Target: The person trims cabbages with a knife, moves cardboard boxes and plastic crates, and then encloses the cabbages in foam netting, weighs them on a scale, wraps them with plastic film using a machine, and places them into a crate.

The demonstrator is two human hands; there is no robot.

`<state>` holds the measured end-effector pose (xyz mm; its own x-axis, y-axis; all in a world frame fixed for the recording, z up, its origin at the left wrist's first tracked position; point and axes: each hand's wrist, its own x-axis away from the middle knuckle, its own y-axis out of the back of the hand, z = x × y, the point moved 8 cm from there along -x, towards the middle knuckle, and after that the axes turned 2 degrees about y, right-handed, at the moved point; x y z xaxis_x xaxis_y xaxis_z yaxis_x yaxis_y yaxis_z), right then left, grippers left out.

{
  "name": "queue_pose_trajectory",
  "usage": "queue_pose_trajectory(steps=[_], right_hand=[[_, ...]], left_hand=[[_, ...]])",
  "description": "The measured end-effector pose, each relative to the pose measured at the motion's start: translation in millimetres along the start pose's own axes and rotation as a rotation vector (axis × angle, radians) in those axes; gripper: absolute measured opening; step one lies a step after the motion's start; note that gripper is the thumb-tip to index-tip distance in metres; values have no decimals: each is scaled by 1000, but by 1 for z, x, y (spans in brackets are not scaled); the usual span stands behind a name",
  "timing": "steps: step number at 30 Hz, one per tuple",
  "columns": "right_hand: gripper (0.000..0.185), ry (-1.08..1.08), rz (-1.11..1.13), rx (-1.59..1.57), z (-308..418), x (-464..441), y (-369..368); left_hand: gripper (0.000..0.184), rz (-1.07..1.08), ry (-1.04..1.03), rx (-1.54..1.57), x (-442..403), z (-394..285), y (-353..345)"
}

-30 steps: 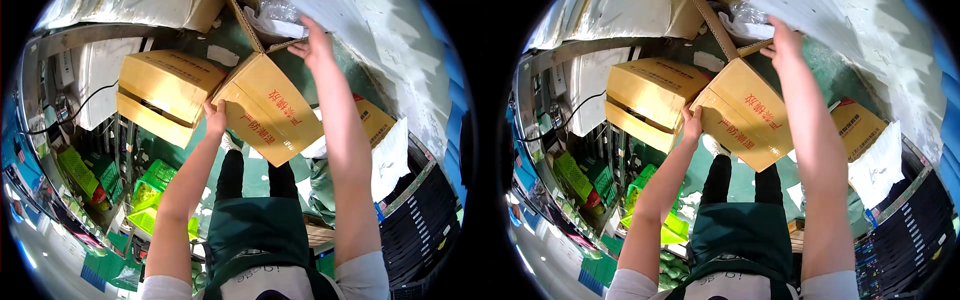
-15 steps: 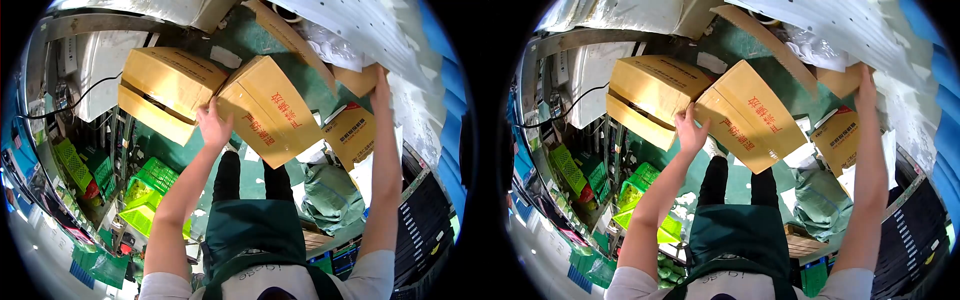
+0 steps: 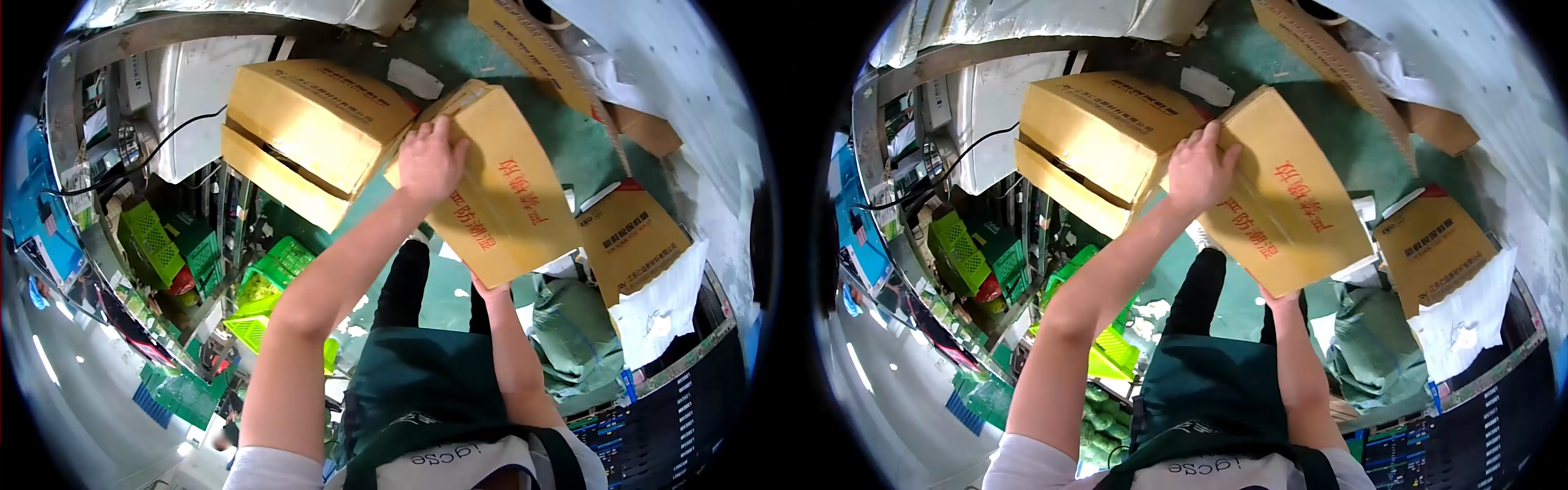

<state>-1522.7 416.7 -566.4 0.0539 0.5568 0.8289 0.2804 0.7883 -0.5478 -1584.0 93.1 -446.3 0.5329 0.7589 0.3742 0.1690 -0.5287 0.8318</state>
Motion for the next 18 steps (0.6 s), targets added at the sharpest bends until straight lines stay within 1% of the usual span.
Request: queue_pose_trajectory(steps=[3,5,7,9,12,15,16,18], right_hand=[[52,85,65,-156,-6,-9,0],[49,46,36,-279,-13,-17,17],[41,-20,-113,-229,-22,-28,33],[35,-73,-96,-156,-25,-38,11],[29,-201,15,-173,-39,-51,-11],[33,-46,-28,20,-28,-64,-32],[30,14,-144,64,-19,-68,-29],[29,100,-178,48,2,-86,-30]], left_hand=[[38,34,-29,-15,-6,-9,-4],[36,4,-59,-7,-13,-19,-3],[39,11,-124,10,-31,-26,-7],[42,-10,-227,57,-54,-32,-2],[52,46,-199,8,-73,-23,3],[55,-37,-168,2,-81,0,16],[55,-56,-165,-2,-87,6,20],[52,-116,-153,67,-97,16,34]])
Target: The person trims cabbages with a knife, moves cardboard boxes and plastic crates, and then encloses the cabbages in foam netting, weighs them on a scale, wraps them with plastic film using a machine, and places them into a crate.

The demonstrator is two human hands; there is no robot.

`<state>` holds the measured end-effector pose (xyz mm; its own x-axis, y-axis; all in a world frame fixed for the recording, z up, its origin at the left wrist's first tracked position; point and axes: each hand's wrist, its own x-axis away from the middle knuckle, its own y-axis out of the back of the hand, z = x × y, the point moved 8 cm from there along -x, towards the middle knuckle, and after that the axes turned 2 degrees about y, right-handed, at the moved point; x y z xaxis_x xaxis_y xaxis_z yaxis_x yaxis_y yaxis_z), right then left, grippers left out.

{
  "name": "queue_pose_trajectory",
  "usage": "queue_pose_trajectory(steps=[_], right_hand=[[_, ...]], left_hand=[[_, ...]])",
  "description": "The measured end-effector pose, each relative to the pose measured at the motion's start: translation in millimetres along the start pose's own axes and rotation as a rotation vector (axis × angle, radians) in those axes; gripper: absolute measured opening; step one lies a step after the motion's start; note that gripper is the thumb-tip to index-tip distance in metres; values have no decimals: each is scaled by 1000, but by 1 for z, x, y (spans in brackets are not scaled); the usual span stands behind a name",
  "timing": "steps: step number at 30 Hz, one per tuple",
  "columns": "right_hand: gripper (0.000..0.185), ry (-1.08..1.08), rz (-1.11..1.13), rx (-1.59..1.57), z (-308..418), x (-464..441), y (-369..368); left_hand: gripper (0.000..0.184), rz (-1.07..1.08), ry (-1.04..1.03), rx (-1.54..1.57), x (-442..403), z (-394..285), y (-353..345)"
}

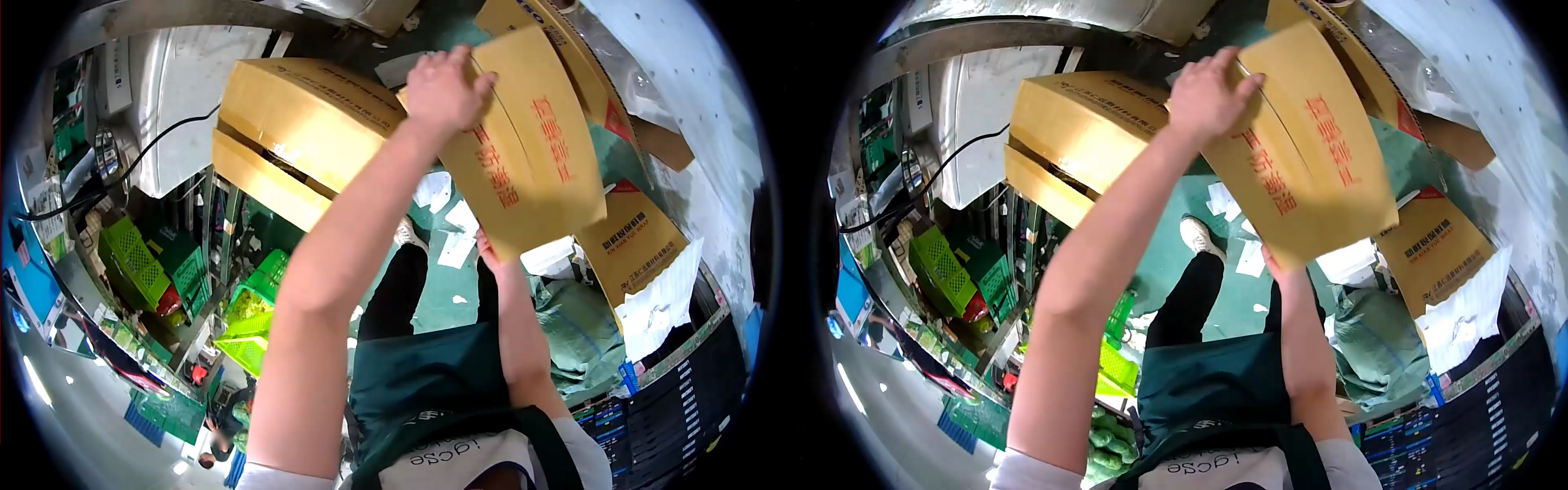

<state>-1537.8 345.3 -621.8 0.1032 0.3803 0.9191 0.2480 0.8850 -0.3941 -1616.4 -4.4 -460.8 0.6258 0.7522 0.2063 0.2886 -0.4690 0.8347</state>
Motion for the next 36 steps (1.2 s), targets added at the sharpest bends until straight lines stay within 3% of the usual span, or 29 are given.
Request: queue_pose_trajectory(steps=[2,3,4,5,6,7,8,9,10,11,12,13,14,15,17,18,19,20,21,23,26,29,31,33,34,36], right_hand=[[26,-36,29,-18,22,-8,-6],[27,84,32,95,39,-19,-9],[28,32,93,-6,40,-22,-19],[29,-25,151,-106,36,-21,-29],[30,87,204,-156,33,-23,-32],[37,202,89,-251,20,-14,-36],[42,141,128,-244,-8,3,-56],[46,46,-137,-9,-47,13,-44],[46,71,-159,410,-67,42,-88],[39,212,-40,737,-76,51,-137],[40,694,241,818,-78,47,-178],[46,1034,354,1319,-65,71,-248],[46,1211,393,1435,-63,72,-288],[53,1267,452,1536,-68,56,-311],[58,891,347,1787,-84,-7,-301],[57,816,336,1748,-85,-9,-294],[56,739,324,1710,-86,-9,-287],[56,859,303,1692,-85,2,-280],[55,981,288,1668,-84,18,-274],[55,939,251,1602,-84,32,-254],[51,910,179,1494,-68,51,-215],[50,797,112,1420,-42,59,-180],[52,834,84,1538,-25,69,-171],[53,915,51,1678,-9,89,-165],[60,826,77,1708,-3,90,-152],[63,951,32,1703,14,107,-131]], left_hand=[[48,-4,-32,59,-2,20,20],[45,1,-78,80,-2,35,37],[39,-140,-249,-18,8,51,66],[36,-226,-184,22,20,87,92],[34,-295,-62,54,39,132,117],[30,-461,167,89,68,187,139],[31,-451,391,138,99,239,154],[31,-481,442,117,126,258,175],[31,-575,277,139,150,284,183],[46,-459,79,-254,154,256,187],[56,-477,171,-178,159,253,183],[67,-495,263,-103,168,255,176],[85,-543,367,-104,176,279,169],[93,-721,579,-19,192,302,165],[93,-739,1025,673,234,361,106],[88,-371,1015,1287,230,341,61],[77,-323,965,1584,233,314,34],[71,-414,900,1564,250,324,10],[72,-338,870,1770,250,283,13],[73,-363,865,1753,274,265,4],[69,-352,1031,1710,307,249,-18],[69,-186,1139,1817,336,200,-48],[70,41,1414,1674,367,153,-60],[72,124,1436,1564,385,113,-66],[73,205,1415,1545,395,107,-77],[73,251,1393,1412,407,97,-90]])
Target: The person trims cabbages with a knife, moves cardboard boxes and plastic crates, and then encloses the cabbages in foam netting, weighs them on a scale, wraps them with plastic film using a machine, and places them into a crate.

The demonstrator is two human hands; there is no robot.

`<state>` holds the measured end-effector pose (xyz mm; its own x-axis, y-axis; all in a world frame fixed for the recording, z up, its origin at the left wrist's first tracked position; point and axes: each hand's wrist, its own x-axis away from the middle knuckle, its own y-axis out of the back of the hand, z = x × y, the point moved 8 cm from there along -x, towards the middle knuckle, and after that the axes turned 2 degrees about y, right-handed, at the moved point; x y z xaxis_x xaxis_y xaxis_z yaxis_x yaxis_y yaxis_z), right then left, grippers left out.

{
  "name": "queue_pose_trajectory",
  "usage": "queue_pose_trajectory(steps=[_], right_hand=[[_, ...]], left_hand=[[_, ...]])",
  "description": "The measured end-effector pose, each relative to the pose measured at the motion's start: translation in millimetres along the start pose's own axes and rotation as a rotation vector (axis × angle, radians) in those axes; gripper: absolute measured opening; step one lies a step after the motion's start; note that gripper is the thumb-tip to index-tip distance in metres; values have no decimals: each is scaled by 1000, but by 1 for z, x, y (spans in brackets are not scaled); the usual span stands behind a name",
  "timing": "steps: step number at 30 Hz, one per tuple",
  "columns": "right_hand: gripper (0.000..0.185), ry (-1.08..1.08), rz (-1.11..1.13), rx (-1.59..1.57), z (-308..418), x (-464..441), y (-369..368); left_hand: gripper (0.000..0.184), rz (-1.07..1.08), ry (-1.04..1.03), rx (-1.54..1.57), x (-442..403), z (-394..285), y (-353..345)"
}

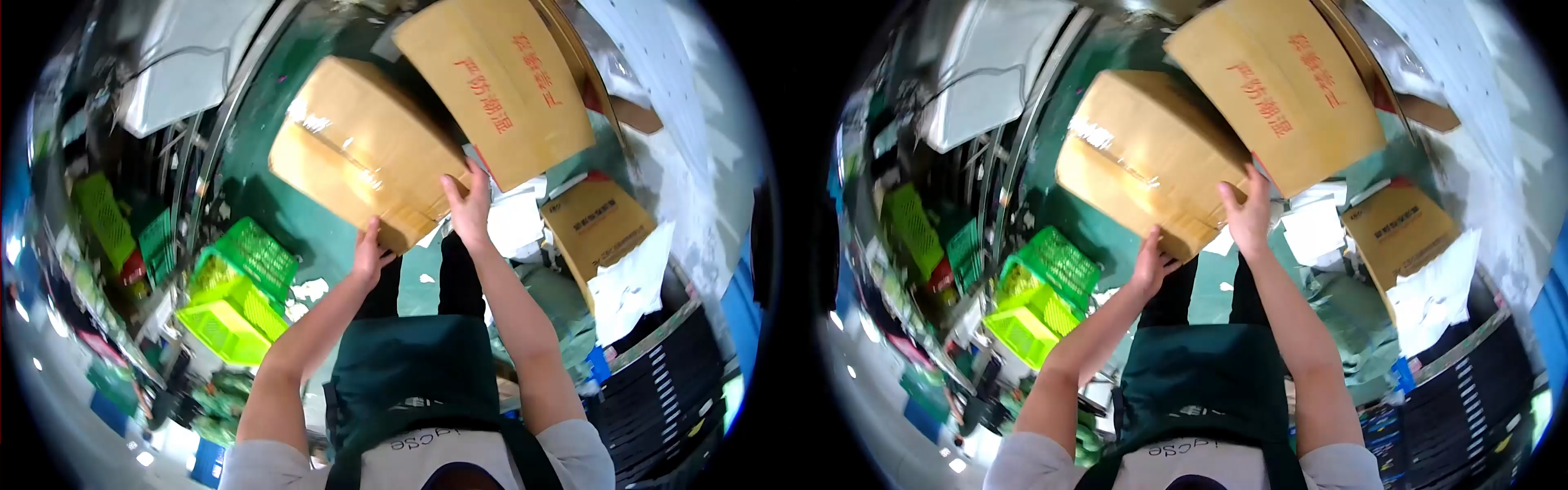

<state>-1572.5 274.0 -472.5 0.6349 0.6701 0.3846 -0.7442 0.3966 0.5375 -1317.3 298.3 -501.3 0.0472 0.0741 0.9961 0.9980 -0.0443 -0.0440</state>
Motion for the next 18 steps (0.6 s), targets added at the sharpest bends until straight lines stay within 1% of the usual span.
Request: queue_pose_trajectory(steps=[1,3,4,5,7,8,9,10,11,12,13,14,15,16,17,18], right_hand=[[65,38,-23,0,-7,10,0],[69,-123,89,-448,-67,25,-21],[68,-136,45,-336,-82,38,-15],[69,-237,54,-221,-46,56,-4],[65,-201,207,-82,-29,79,-1],[61,-164,327,-28,-33,91,-5],[57,-119,431,26,-40,101,-14],[52,-60,527,68,-45,112,-21],[47,-8,612,114,-42,123,-30],[44,-104,699,100,-32,141,-41],[40,-207,779,91,-24,161,-54],[36,-284,830,66,-24,180,-70],[36,-283,891,58,-21,199,-89],[36,-306,918,6,-25,219,-111],[35,-278,994,-201,-24,244,-138],[31,-175,1033,-62,-20,269,-159]], left_hand=[[72,-45,5,-60,-9,7,12],[72,2,-176,-127,9,-10,11],[66,-135,-301,-99,17,-11,23],[61,-284,-408,-69,30,-8,43],[60,-364,-531,-74,89,0,77],[58,-471,-474,-114,117,19,109],[58,-503,-460,19,145,40,139],[56,-642,-483,87,132,97,191],[54,-792,-470,144,169,118,227],[53,-945,-422,20,181,158,281],[55,-1036,-409,85,172,218,338],[55,-1120,-233,58,187,258,383],[53,-1266,-130,-49,196,299,430],[50,-1295,-103,-7,187,351,481],[47,-1136,235,-256,136,434,554],[45,-1045,368,-304,161,444,580]])
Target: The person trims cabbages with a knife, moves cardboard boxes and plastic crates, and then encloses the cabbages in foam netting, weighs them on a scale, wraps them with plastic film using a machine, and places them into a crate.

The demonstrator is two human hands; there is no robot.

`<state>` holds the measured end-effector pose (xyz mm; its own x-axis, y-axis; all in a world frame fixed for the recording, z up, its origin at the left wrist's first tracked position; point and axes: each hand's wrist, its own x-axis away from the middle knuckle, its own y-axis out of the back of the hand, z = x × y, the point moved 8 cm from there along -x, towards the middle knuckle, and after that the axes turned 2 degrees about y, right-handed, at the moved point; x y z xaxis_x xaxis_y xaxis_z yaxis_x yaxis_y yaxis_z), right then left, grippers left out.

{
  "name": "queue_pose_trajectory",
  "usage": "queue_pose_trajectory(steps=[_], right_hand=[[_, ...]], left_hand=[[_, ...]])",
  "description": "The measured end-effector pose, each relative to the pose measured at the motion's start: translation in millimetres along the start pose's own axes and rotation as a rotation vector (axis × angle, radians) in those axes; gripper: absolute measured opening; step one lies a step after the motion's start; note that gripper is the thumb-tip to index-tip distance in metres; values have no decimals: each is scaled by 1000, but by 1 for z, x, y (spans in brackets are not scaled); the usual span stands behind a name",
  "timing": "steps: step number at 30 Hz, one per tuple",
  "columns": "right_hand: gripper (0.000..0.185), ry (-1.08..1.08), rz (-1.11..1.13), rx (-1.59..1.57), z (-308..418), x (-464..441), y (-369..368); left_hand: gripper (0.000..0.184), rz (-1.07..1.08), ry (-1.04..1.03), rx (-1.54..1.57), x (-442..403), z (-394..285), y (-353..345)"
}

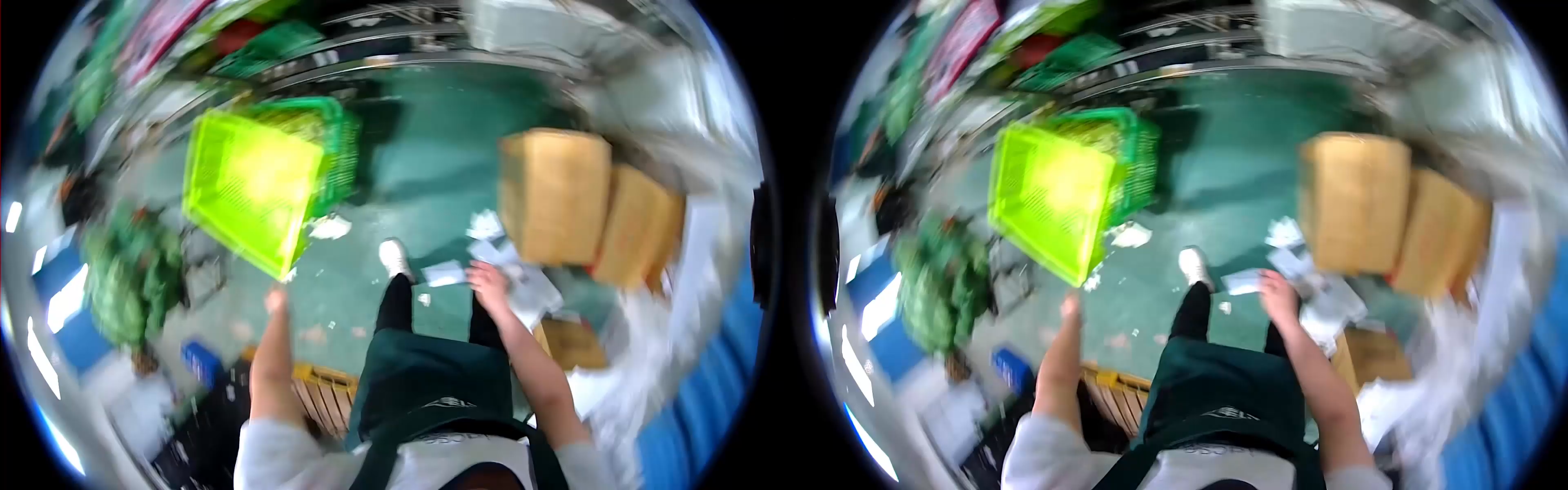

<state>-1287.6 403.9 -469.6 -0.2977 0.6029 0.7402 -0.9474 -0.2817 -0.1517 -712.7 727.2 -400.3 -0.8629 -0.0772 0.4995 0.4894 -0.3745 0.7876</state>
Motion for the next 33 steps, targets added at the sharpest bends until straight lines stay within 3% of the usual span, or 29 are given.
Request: queue_pose_trajectory(steps=[1,2,3,4,5,6,7,9,10,12,13,14,15,17,19,20,21,23,25,27,30,33], right_hand=[[29,21,21,166,2,-7,-32],[30,77,-16,25,-12,-15,-66],[30,26,7,246,24,-11,-101],[29,-34,-33,193,10,-14,-133],[35,136,-53,376,-14,-29,-170],[47,-68,43,204,-56,-36,-212],[59,-159,159,316,-28,-29,-249],[77,-142,237,194,-23,-44,-317],[92,-88,253,314,4,-51,-333],[101,-9,126,353,11,-79,-362],[105,-126,82,381,35,-76,-357],[99,-85,8,364,52,-74,-348],[92,-39,-64,349,71,-71,-338],[71,-160,-204,232,53,-75,-299],[47,1,-281,94,66,-58,-224],[36,79,-306,266,81,-48,-181],[32,181,-293,273,99,-25,-143],[25,152,-261,310,111,12,-71],[27,283,-331,299,136,69,5],[24,273,-338,413,160,124,76],[16,237,-411,201,173,180,192],[16,229,-422,-50,164,225,295]], left_hand=[[60,77,136,406,-14,-4,12],[79,98,297,804,-22,-11,26],[73,161,243,866,-50,-30,22],[67,227,191,928,-76,-47,17],[71,520,163,1215,-121,-60,-17],[65,610,230,1314,-121,-76,-28],[56,640,307,1298,-125,-76,-30],[45,663,330,1297,-163,-48,-73],[42,720,262,1307,-152,-53,-73],[39,723,81,1257,-111,-68,-72],[39,681,75,1269,-70,-84,-69],[41,712,70,1269,-19,-102,-63],[42,637,83,1261,20,-110,-70],[42,735,106,1383,120,-140,-91],[41,793,12,1423,213,-172,-99],[41,816,68,1386,251,-177,-107],[43,973,28,1433,288,-183,-117],[42,1057,8,1453,339,-185,-108],[38,1255,143,1575,332,-189,-113],[37,1247,283,1456,327,-190,-129],[40,1362,-85,1259,411,-238,-117],[52,1228,-300,1178,511,-291,-83]])
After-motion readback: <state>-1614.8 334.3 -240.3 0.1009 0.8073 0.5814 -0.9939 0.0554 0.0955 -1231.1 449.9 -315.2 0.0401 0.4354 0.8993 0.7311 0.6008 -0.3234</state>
